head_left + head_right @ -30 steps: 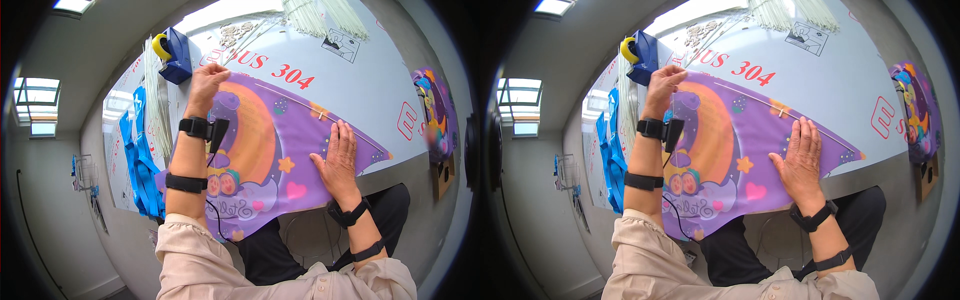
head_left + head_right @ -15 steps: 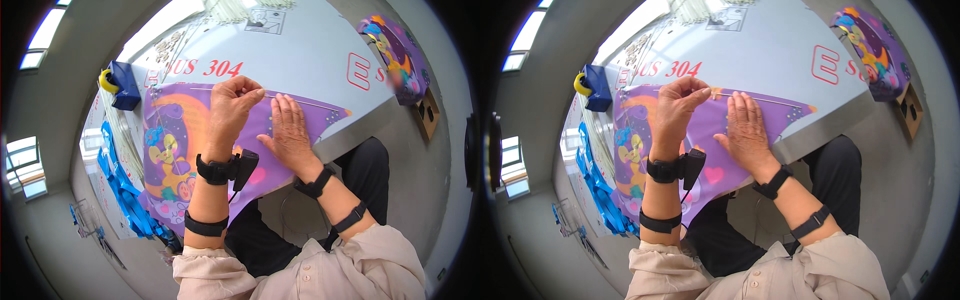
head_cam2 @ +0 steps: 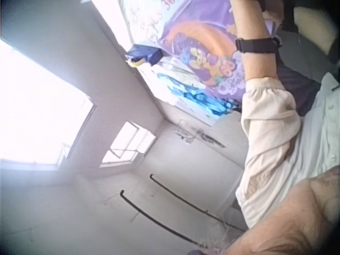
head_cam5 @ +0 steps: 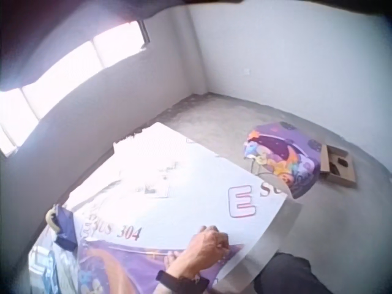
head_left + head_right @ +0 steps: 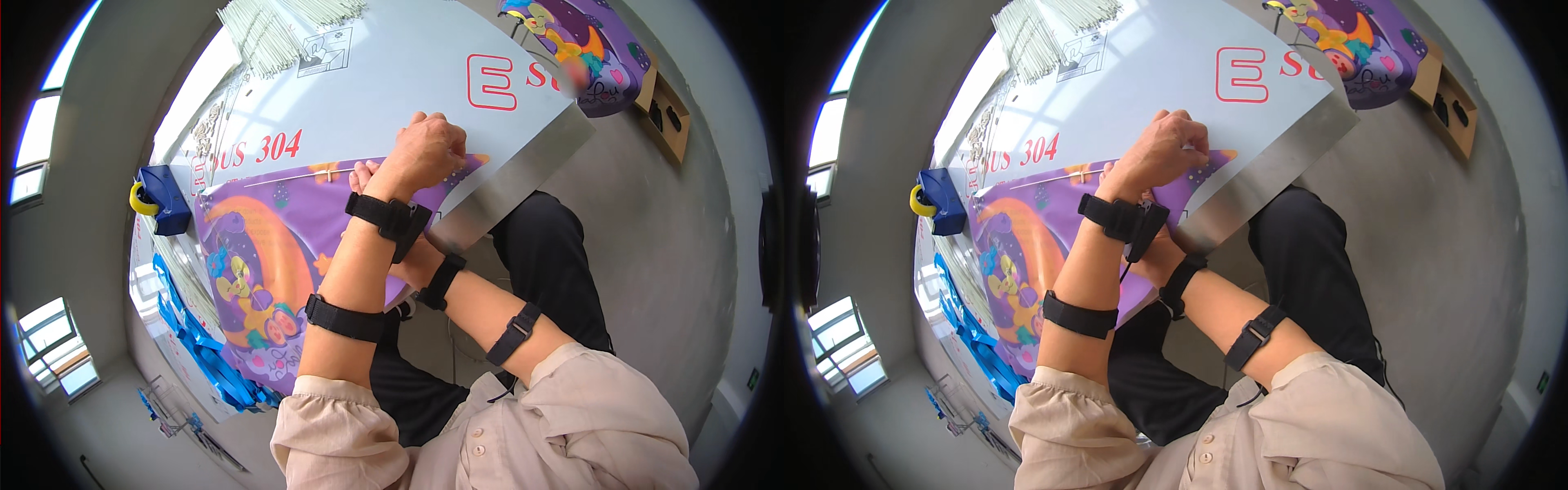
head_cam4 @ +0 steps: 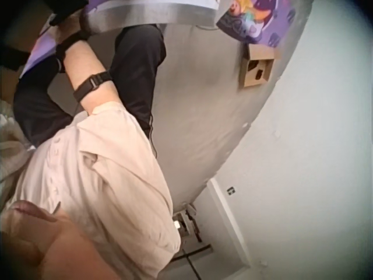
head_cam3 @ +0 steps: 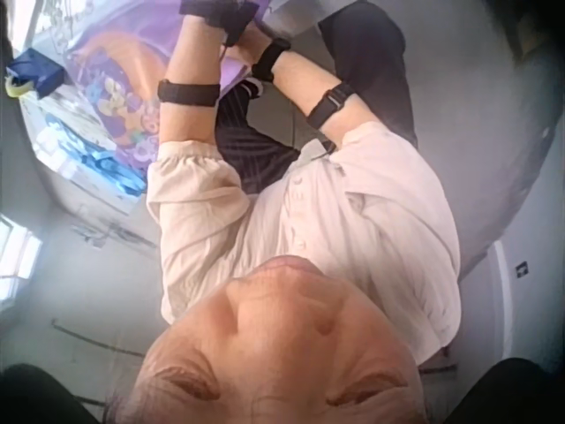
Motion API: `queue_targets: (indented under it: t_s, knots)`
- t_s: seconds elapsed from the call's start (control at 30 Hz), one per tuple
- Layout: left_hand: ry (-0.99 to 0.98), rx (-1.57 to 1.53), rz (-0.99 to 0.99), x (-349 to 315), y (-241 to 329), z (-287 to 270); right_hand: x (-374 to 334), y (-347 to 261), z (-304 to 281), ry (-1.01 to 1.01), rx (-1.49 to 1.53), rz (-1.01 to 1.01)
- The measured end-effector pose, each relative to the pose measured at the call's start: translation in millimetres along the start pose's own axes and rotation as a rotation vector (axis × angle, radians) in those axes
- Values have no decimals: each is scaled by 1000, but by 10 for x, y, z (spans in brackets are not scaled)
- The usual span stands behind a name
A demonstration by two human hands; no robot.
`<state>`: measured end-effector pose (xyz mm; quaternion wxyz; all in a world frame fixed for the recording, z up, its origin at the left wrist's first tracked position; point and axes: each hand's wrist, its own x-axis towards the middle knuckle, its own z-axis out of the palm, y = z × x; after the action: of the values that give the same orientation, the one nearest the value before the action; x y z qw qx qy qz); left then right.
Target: Assembling a purple kite with a cartoon character by attaching sticks and using tape.
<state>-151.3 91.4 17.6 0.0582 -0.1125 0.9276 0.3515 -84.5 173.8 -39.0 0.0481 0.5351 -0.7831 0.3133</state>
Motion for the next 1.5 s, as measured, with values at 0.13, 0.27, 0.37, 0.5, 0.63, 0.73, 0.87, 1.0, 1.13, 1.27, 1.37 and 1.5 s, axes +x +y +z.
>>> queue_targets:
  t_s: [0.13,0.27,0.37,0.5,0.63,0.73,0.87,1.0,1.13,1.27,1.37,1.5]
  knots:
    - [-51,7,-83,46,45,-75,-41,65,-3,-10,2,10]
    - [-86,-7,-90,39,-10,-111,-59,42,17,-20,19,-7]
    - [-51,18,-66,33,-1,-77,-95,53,41,-32,23,-17]
    - [-47,43,-75,34,31,-58,-125,59,71,-43,29,-35]
    - [-25,67,-75,28,21,-27,-128,63,99,-50,36,-59]
    - [6,73,-53,26,-12,12,-122,59,120,-55,44,-78]
    - [71,101,-8,21,-48,73,-100,58,138,-60,53,-102]
    - [96,139,-5,35,-20,115,-35,44,122,-79,59,-48]
    - [108,177,-24,46,25,132,-30,62,104,-64,124,-48]
    - [238,196,-61,59,-45,128,-34,30,151,-51,172,-47]
    - [129,124,-115,102,-24,42,-69,69,198,-64,225,-24]
    - [93,114,-160,131,26,-30,-92,71,199,-83,519,54]
